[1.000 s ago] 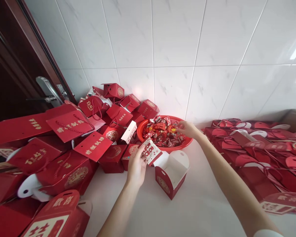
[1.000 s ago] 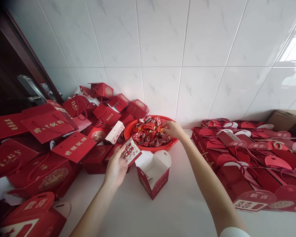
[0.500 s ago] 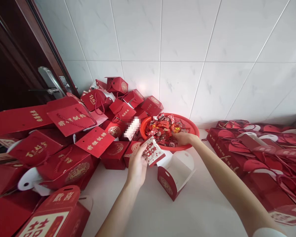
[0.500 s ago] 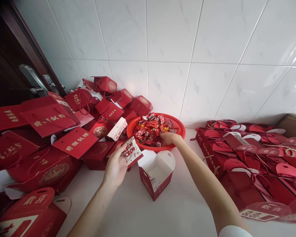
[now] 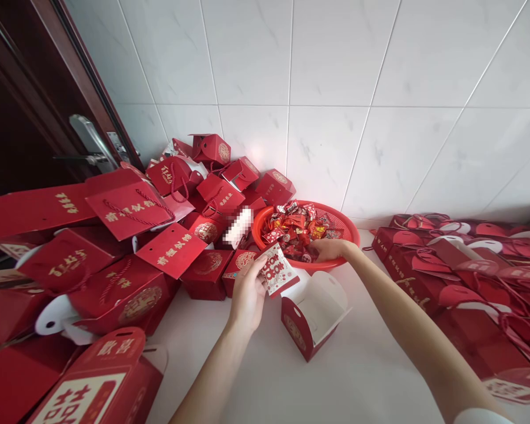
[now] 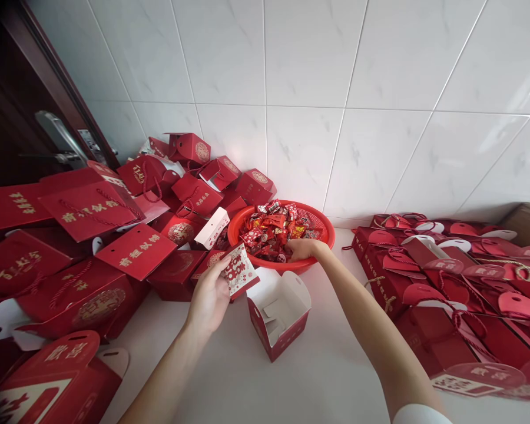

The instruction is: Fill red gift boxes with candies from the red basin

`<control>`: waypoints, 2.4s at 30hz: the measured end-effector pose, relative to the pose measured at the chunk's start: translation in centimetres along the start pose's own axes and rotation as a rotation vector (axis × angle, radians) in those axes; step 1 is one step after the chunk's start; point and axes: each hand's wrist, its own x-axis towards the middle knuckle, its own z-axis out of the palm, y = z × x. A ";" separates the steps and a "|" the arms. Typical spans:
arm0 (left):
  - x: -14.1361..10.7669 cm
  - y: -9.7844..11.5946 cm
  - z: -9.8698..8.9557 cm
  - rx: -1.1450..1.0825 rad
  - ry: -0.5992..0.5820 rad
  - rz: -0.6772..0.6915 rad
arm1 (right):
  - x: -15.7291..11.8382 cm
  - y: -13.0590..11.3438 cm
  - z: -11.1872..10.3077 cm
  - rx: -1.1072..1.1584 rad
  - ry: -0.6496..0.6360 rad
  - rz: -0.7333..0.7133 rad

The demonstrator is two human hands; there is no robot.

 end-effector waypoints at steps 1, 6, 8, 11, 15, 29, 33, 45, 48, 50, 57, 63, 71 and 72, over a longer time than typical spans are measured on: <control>0.0 0.0 0.0 0.003 -0.002 -0.001 | 0.1 -0.1 0.0 0.003 -0.002 -0.011; 0.0 0.0 -0.1 0.011 -0.007 -0.006 | 0.5 -0.4 0.4 -0.017 0.015 -0.009; 0.0 0.0 -0.1 0.013 -0.001 -0.006 | 0.6 -0.4 0.6 -0.022 0.035 -0.003; 0.0 0.0 -0.1 0.020 -0.001 -0.010 | 0.8 -0.4 1.0 -0.006 0.076 -0.013; 0.1 0.0 -0.3 0.015 -0.011 -0.013 | 1.0 -0.1 1.4 0.058 0.169 -0.034; -0.3 0.4 0.0 -0.003 -0.012 0.007 | 0.5 1.7 0.8 0.837 0.419 -0.196; -0.4 0.4 0.0 0.001 -0.018 0.003 | 0.6 2.1 1.1 1.014 0.505 -0.178; -0.2 0.2 -0.1 0.015 -0.015 0.001 | 0.0 1.7 1.0 1.222 0.596 -0.159; -0.2 0.2 -0.1 0.018 -0.012 0.008 | 0.1 1.6 1.0 1.239 0.604 -0.153; -0.2 0.2 -0.1 0.022 -0.009 0.005 | 0.2 1.7 1.1 1.253 0.605 -0.147; -0.2 0.2 -0.3 0.038 -0.025 -0.009 | 0.4 2.2 1.2 1.281 0.599 -0.127; -0.2 0.2 -0.1 0.042 -0.043 0.000 | 0.5 2.2 1.3 1.302 0.586 -0.160; -0.1 0.2 -0.2 0.039 -0.040 0.003 | 0.2 2.1 1.1 1.223 0.560 -0.146; -0.1 0.2 -0.2 0.038 -0.039 0.003 | 0.3 2.2 1.2 1.217 0.567 -0.149</control>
